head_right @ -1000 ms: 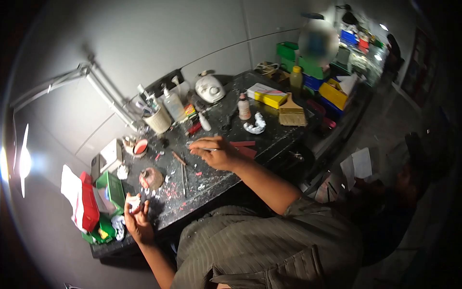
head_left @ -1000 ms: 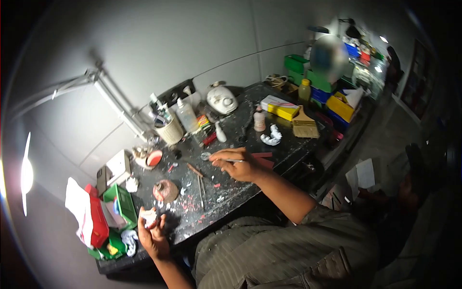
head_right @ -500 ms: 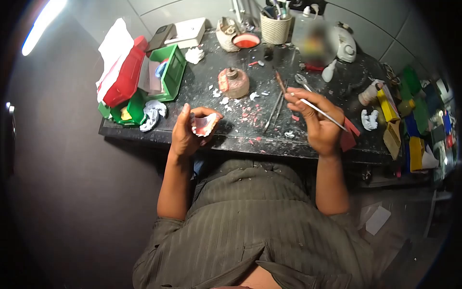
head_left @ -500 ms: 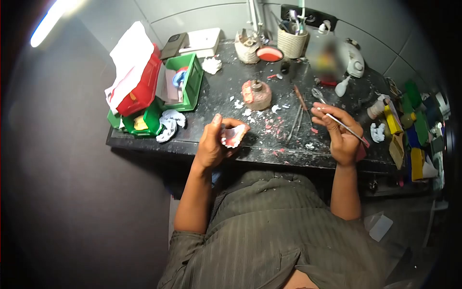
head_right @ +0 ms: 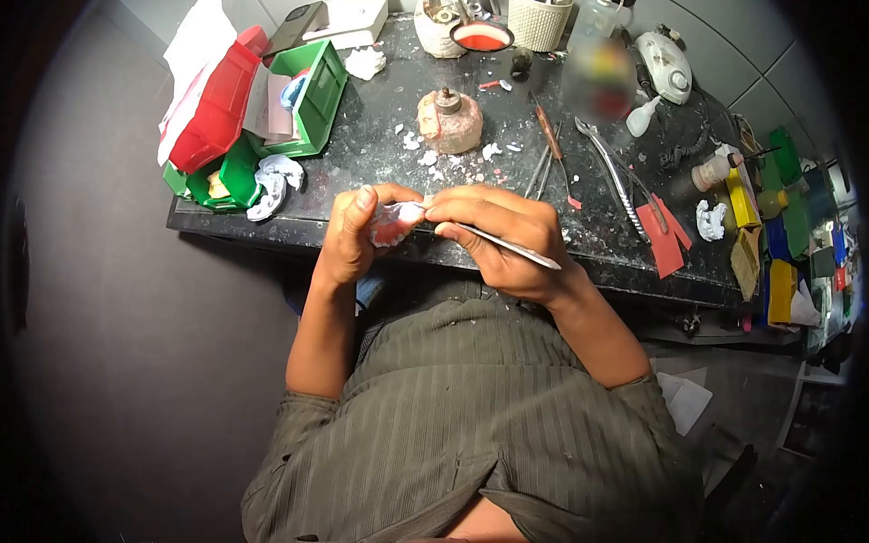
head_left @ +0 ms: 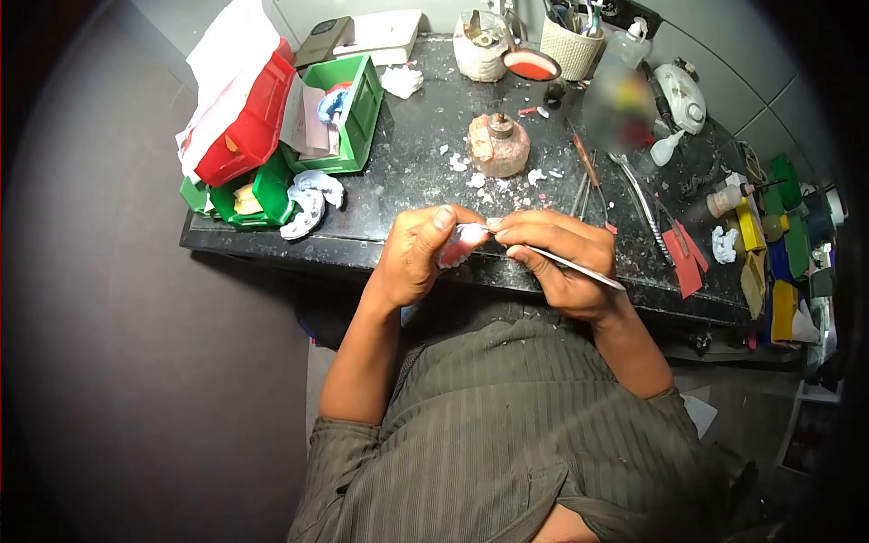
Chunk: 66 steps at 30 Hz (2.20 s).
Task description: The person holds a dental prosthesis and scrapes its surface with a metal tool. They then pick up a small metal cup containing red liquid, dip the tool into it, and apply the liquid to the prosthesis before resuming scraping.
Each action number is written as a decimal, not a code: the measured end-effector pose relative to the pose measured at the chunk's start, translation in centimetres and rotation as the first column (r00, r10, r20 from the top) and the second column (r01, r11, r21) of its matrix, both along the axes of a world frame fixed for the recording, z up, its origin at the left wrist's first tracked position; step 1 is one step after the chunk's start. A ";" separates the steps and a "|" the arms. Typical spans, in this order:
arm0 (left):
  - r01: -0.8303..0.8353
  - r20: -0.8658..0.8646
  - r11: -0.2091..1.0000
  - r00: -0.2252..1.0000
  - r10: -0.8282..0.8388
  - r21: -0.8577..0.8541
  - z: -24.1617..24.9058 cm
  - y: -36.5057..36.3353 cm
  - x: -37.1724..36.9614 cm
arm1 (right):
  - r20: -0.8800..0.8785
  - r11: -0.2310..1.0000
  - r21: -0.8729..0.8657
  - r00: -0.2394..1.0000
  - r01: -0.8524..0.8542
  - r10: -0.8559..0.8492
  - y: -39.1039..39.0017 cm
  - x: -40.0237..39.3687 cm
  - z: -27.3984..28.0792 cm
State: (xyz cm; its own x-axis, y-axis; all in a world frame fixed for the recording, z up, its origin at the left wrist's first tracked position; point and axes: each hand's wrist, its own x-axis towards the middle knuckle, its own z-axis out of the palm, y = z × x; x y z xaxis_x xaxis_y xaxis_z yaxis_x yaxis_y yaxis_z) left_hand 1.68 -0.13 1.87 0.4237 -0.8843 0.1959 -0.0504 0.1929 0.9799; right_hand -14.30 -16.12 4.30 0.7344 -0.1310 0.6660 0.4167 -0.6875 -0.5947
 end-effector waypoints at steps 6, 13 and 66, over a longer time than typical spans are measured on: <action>0.020 -0.041 1.000 0.999 -0.021 -0.004 -0.4 -0.1 0.1 | -0.010 0.999 -0.025 1.000 -0.029 0.028 0.0 -0.2 -0.1; 0.004 -0.019 1.000 1.000 -0.004 0.008 -0.2 -0.2 0.0 | -0.010 0.998 -0.056 1.000 -0.023 0.023 0.0 -0.1 -0.1; 0.181 -0.086 0.945 0.974 -0.211 -0.272 -1.3 -0.2 0.1 | 0.021 0.994 -0.110 1.000 -0.003 0.005 -0.1 0.1 -0.9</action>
State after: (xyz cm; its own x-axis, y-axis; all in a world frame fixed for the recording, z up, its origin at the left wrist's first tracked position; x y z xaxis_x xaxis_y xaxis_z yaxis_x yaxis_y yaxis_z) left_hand 1.79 -0.37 0.56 0.2798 -0.8765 0.3917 0.1220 0.4372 0.8911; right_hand -14.17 -16.25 3.45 0.7201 -0.0533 0.6918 0.4316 -0.7462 -0.5068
